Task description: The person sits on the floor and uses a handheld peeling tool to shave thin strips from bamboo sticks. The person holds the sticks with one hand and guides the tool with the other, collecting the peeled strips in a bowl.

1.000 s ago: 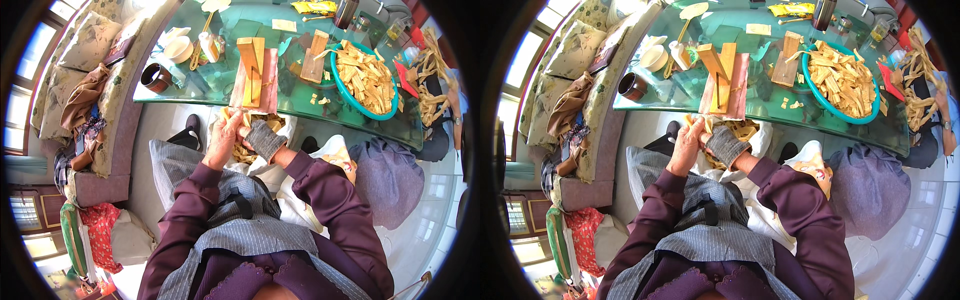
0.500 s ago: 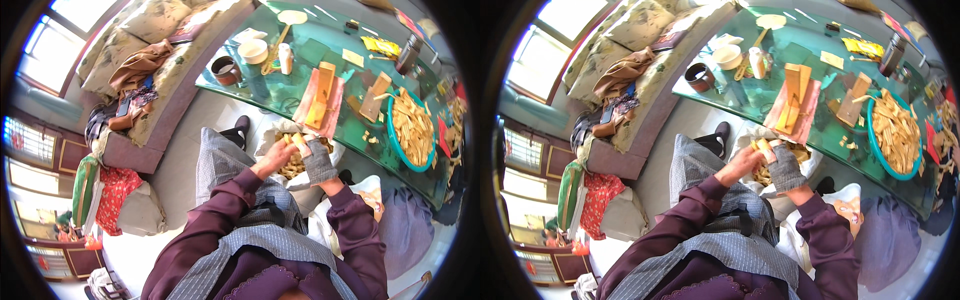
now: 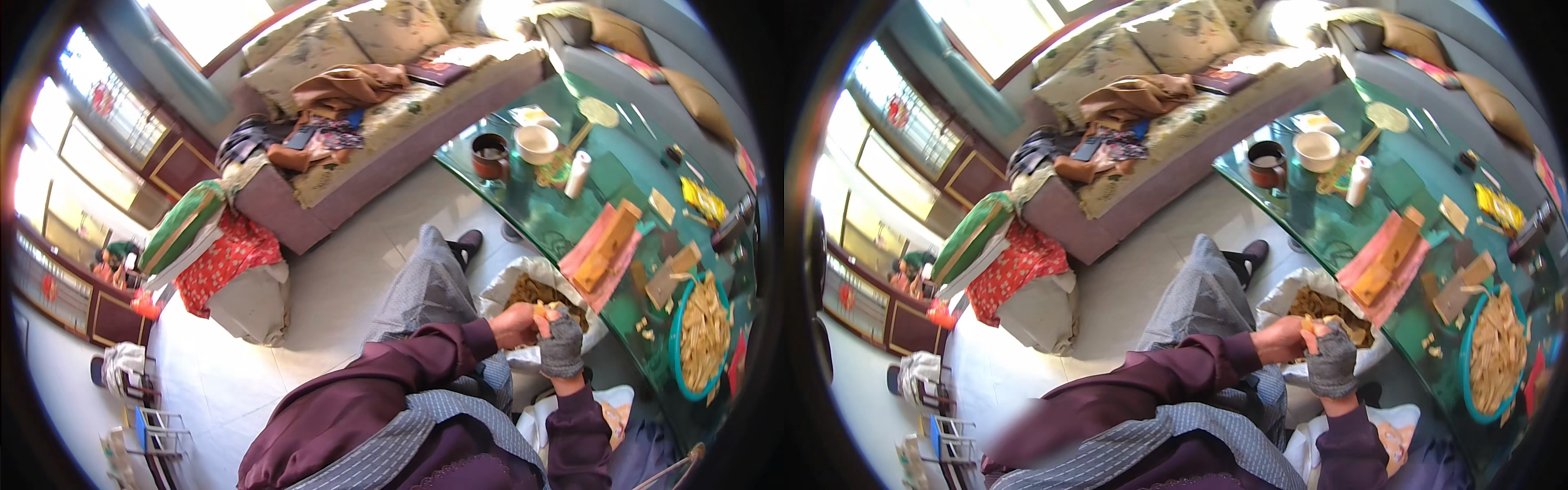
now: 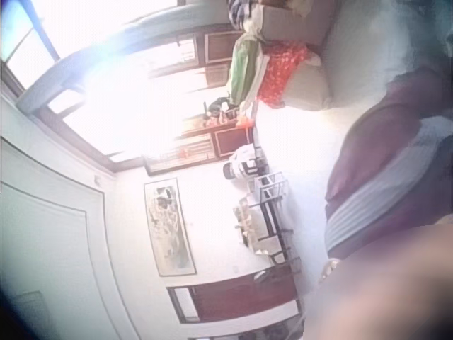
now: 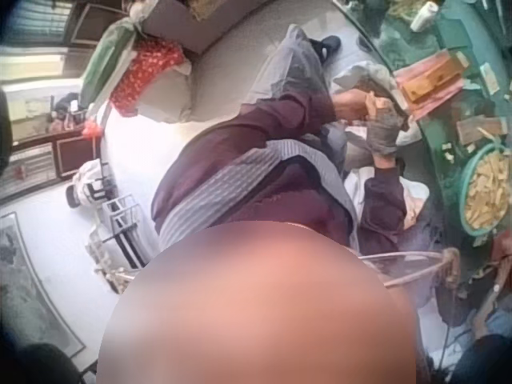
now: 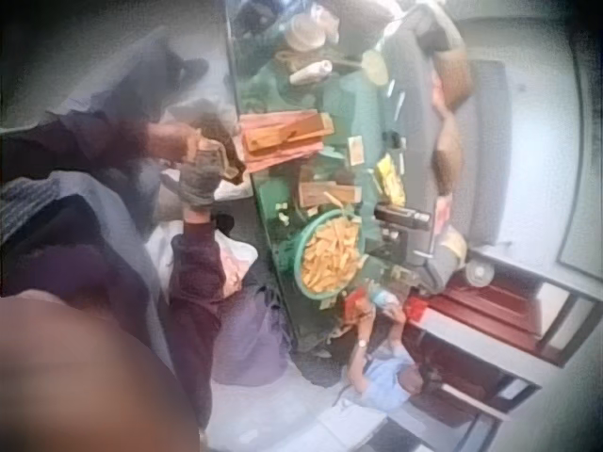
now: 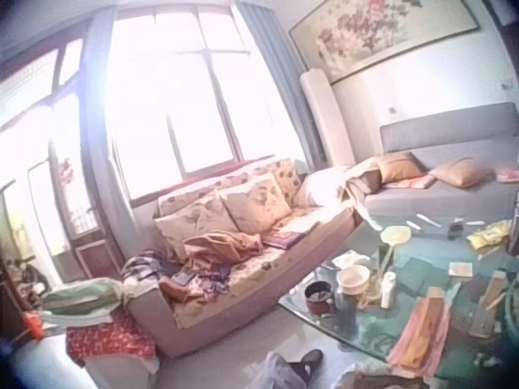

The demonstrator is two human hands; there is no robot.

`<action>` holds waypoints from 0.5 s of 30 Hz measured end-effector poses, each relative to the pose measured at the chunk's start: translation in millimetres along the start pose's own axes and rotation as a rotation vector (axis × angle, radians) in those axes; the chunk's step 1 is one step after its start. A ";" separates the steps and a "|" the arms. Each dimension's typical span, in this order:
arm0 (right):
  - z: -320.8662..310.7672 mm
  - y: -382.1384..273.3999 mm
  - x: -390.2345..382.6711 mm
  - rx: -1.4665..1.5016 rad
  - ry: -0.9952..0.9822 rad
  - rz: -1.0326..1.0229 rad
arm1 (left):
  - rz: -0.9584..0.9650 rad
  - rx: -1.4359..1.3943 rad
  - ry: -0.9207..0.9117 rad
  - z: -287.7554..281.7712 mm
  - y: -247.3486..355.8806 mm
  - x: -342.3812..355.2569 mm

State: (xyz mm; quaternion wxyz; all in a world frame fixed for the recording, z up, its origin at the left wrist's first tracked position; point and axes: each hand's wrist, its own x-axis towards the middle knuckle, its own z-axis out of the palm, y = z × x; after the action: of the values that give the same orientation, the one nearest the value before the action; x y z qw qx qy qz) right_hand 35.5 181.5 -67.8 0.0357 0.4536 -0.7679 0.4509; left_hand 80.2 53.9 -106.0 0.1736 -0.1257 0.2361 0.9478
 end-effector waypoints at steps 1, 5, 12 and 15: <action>0.1 -0.7 -2.3 0.049 -0.026 0.054 | 0.015 0.018 -0.042 11.9 2.9 -6.2; 1.7 -2.3 -6.1 0.107 0.024 0.120 | 0.078 -0.001 0.033 25.6 -4.6 -9.8; 13.5 17.7 -0.7 0.592 0.189 0.364 | 0.397 1.330 0.249 24.0 8.9 -25.2; 16.9 24.2 0.5 0.771 0.147 0.506 | 1.030 1.842 0.460 35.9 22.9 -51.5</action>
State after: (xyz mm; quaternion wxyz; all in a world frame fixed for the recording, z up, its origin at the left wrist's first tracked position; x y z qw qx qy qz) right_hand 23.5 173.3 -93.5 -0.1924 0.1991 -0.6261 0.7289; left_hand 112.5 38.7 -49.5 -0.2665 -0.0075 0.9096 0.3186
